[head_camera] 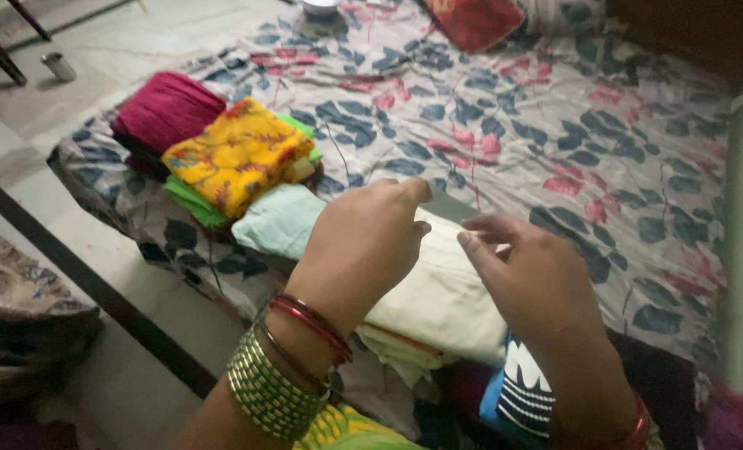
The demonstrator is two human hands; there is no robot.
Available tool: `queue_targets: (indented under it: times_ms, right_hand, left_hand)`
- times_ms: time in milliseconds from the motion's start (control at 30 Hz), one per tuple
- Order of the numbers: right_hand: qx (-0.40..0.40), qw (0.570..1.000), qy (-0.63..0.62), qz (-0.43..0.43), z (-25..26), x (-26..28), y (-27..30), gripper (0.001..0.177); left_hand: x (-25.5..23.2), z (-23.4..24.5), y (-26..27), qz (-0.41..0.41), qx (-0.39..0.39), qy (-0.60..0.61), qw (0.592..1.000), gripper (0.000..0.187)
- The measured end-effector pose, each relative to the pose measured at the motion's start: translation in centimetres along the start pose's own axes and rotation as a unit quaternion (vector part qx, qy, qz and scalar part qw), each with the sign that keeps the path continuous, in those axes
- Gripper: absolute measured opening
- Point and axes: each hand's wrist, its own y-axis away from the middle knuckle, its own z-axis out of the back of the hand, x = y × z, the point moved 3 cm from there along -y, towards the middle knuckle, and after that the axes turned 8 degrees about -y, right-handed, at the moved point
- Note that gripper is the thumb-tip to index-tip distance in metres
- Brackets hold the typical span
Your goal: The person folds several pairs of trousers and places them on a shelf. The person handles dark blue jeans, white trousers, grey trousers, black trousers, and light grey shorts, folding each by hand and stacking them on a shelf lined with newspaper.
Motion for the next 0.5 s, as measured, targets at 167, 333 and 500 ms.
queue_targets:
  times_ms: [167, 333, 500]
  right_hand:
    - [0.020, 0.994, -0.010, -0.108, -0.2, -2.0, -1.2, 0.032]
    - [0.039, 0.985, -0.003, -0.171, -1.6, -4.3, -2.2, 0.034]
    - [0.051, 0.971, 0.018, -0.233, -4.3, -8.1, -3.5, 0.033]
  left_hand:
    - [0.1, -2.9, -1.1, 0.017, 0.078, 0.000, 0.997, 0.026]
    - [1.6, -6.3, -2.3, 0.018, 0.115, 0.024, 0.993, 0.027]
    - [4.1, -11.0, -3.7, 0.027, 0.176, 0.038, 0.983, 0.028]
